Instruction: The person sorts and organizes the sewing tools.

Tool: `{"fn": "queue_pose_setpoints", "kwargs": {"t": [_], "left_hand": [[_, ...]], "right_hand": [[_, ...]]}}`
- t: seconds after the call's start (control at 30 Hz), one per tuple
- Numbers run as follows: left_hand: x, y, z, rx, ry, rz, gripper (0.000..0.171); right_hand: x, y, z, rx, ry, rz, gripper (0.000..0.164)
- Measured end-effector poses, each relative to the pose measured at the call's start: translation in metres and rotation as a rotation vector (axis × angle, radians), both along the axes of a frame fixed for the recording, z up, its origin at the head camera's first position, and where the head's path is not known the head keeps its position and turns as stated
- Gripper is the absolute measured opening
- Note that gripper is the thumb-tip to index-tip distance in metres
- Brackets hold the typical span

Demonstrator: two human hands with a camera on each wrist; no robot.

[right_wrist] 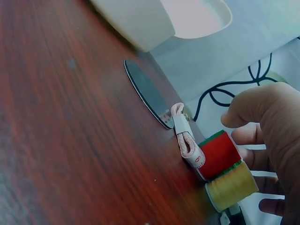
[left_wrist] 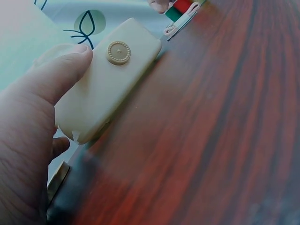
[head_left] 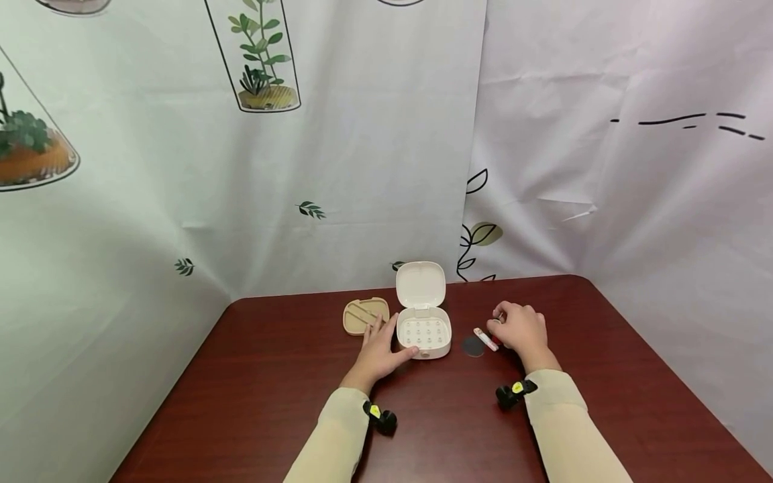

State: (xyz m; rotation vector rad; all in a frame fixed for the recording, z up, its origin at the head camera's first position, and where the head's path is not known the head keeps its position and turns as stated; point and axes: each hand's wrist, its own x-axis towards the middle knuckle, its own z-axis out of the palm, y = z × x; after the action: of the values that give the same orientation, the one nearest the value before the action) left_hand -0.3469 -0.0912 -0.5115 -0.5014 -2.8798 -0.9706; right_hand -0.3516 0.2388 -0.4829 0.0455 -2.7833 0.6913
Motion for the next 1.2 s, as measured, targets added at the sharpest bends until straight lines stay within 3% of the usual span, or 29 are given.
{"fn": "queue_pose_setpoints", "kwargs": {"t": [0.47, 0.73, 1.2], "left_hand": [[0.003, 0.000, 0.003, -0.005, 0.027, -0.005, 0.099], [0.004, 0.000, -0.001, -0.026, 0.022, 0.006, 0.097], [0.002, 0.001, -0.002, -0.024, 0.057, -0.024, 0.094]], "right_hand": [[-0.004, -0.001, -0.004, 0.002, 0.041, -0.007, 0.015], [-0.002, -0.006, -0.003, 0.016, 0.103, -0.017, 0.016], [-0.014, -0.051, 0.013, -0.010, 0.216, 0.042, 0.014]]}}
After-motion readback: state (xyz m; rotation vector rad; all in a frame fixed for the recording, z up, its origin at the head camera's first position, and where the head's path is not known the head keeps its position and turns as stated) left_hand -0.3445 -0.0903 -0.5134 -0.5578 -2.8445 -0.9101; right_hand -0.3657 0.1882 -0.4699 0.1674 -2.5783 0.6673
